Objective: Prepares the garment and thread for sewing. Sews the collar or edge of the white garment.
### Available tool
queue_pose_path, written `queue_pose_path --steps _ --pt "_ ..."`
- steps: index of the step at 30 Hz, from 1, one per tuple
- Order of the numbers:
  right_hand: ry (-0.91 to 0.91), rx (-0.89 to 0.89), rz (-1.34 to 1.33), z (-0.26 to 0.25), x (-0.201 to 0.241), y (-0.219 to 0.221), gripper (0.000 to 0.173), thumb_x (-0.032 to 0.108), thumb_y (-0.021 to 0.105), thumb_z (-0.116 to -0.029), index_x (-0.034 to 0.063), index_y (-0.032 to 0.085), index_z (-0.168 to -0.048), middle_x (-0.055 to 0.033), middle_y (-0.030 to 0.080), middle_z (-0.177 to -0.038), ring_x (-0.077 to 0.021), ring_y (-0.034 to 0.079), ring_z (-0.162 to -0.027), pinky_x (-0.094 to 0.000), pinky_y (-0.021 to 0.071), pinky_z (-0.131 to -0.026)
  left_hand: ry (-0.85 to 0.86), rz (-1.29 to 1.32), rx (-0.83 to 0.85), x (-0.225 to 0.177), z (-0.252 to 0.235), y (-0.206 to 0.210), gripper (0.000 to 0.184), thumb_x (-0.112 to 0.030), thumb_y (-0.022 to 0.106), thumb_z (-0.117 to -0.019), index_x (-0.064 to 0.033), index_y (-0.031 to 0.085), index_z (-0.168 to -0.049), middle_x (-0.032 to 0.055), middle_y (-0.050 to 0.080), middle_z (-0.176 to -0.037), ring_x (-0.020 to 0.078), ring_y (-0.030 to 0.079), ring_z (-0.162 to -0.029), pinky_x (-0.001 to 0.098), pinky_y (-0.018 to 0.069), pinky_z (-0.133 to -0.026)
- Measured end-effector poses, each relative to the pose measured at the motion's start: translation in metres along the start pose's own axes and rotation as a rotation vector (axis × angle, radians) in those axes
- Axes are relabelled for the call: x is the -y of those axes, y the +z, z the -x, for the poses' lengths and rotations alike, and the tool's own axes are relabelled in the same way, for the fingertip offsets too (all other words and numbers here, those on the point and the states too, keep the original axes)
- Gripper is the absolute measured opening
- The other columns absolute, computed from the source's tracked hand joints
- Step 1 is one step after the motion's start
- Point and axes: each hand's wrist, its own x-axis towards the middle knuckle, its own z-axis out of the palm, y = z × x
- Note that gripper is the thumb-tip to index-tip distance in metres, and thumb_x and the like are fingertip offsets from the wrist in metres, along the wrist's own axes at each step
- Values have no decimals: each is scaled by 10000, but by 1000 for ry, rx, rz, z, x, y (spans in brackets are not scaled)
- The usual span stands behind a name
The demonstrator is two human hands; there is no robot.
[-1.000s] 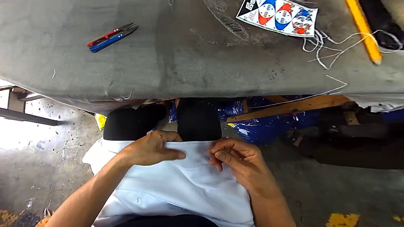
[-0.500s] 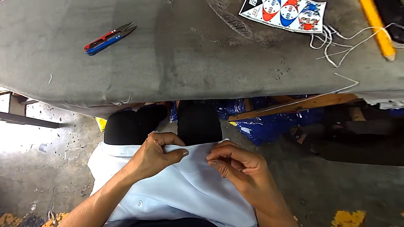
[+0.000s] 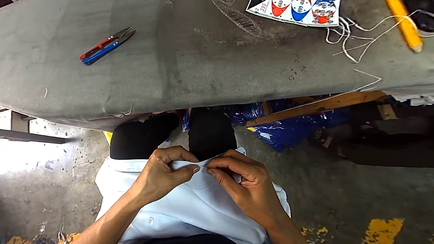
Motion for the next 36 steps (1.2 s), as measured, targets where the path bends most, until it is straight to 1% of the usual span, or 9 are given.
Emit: queue_pose_path --steps 7,22,28,32,34,36 --pt "-3 0 8 0 0 1 116 143 695 -962 74 782 -994 -7 678 -901 -24 641 -775 -149 551 -649 17 -23 0 -1 1 -1 98 -75 718 -931 -14 752 -1000 20 720 -886 41 656 -749 191 559 -662" --pt "4 -9 25 -2 -1 6 116 151 686 -973 79 773 -1003 1 667 -897 -24 628 -775 -144 535 -646 10 -40 -24 -3 2 -2 69 -89 742 -919 -30 734 -955 6 692 -839 31 628 -713 177 530 -628" --pt "0 5 47 -1 1 6 118 140 673 -972 79 771 -997 4 658 -892 -11 613 -764 -133 520 -633 19 -43 -17 -3 3 -2 75 -85 752 -914 -25 727 -953 10 693 -846 37 632 -722 180 533 -635" --pt "6 0 68 -1 3 8 117 151 674 -974 86 769 -991 13 650 -879 7 593 -746 -117 488 -608 22 -45 -11 -4 2 -3 82 -94 756 -915 -26 723 -948 6 689 -839 31 622 -718 175 521 -629" --pt "5 -1 61 -2 3 9 115 155 678 -975 86 770 -990 13 649 -878 4 593 -745 -119 490 -609 20 -43 -12 -4 3 -3 87 -100 762 -913 -30 723 -947 0 685 -833 28 620 -713 171 519 -626" --pt "1 -2 50 -2 2 9 117 162 683 -978 82 767 -988 7 655 -884 -7 607 -758 -131 511 -630 12 -39 -14 -4 3 -4 95 -109 768 -912 -35 721 -948 -5 686 -830 25 618 -708 170 517 -621"
